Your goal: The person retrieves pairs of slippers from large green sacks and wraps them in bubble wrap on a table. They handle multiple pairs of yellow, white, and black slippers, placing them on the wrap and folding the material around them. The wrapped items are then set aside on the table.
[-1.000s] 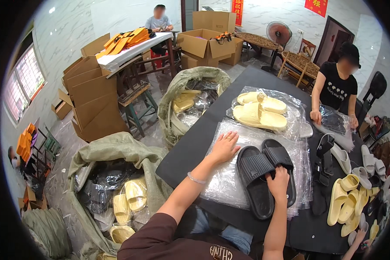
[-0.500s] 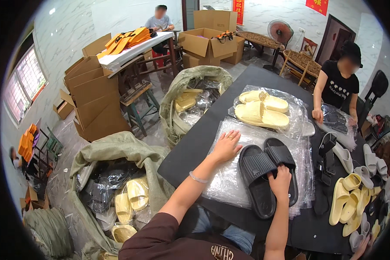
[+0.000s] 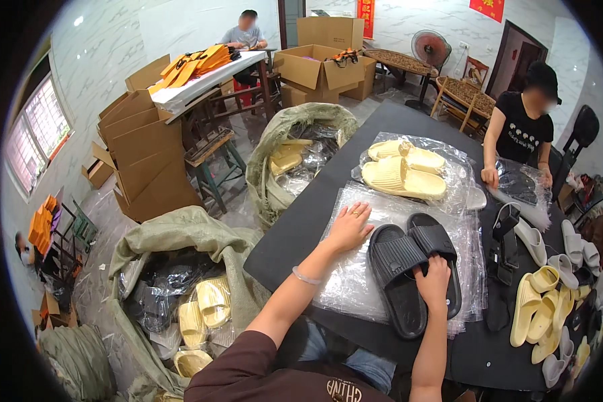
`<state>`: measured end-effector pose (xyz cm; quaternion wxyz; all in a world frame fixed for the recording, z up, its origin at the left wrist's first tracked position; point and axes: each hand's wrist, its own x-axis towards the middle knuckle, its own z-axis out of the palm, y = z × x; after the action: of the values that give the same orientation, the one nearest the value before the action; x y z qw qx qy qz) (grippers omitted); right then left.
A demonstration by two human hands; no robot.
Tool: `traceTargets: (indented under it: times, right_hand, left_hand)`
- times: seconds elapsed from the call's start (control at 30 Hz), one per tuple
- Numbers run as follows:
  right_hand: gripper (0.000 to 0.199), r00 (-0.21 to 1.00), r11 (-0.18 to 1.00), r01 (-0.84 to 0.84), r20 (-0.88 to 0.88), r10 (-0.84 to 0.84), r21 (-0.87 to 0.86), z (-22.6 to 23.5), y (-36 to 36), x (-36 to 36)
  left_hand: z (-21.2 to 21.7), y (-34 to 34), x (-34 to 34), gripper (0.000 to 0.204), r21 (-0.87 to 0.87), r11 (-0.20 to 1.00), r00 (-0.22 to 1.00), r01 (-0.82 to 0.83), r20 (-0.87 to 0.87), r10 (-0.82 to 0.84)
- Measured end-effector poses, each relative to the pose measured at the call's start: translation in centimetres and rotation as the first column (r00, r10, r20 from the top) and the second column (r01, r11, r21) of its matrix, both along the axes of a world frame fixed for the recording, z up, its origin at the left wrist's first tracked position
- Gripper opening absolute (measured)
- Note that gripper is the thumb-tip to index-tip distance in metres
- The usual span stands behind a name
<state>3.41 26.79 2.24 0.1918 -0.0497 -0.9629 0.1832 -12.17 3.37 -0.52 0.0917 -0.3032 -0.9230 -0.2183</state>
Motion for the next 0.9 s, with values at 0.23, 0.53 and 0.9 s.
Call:
traceTargets:
  times: [0.23, 0.53, 0.9]
  right_hand:
    - [0.044, 1.0, 1.0, 0.003, -0.011, -0.003, 0.005, 0.07, -0.08, 0.05]
    - [0.042, 1.0, 1.0, -0.005, -0.014, 0.005, 0.002, -0.12, 0.09, -0.01]
    - [0.042, 1.0, 1.0, -0.006, -0.014, 0.006, -0.005, 0.02, 0.0, 0.0]
  left_hand:
    - [-0.08, 0.04, -0.04, 0.053, -0.01, 1.0, 1.0, -0.001, 0.005, 0.001]
    - [-0.37, 0.11, -0.14, 0.052, -0.018, 1.0, 1.0, -0.01, -0.016, 0.01]
    - [-0.13, 0.04, -0.03, 0.053, -0.005, 1.0, 1.0, -0.003, 0.004, 0.003]
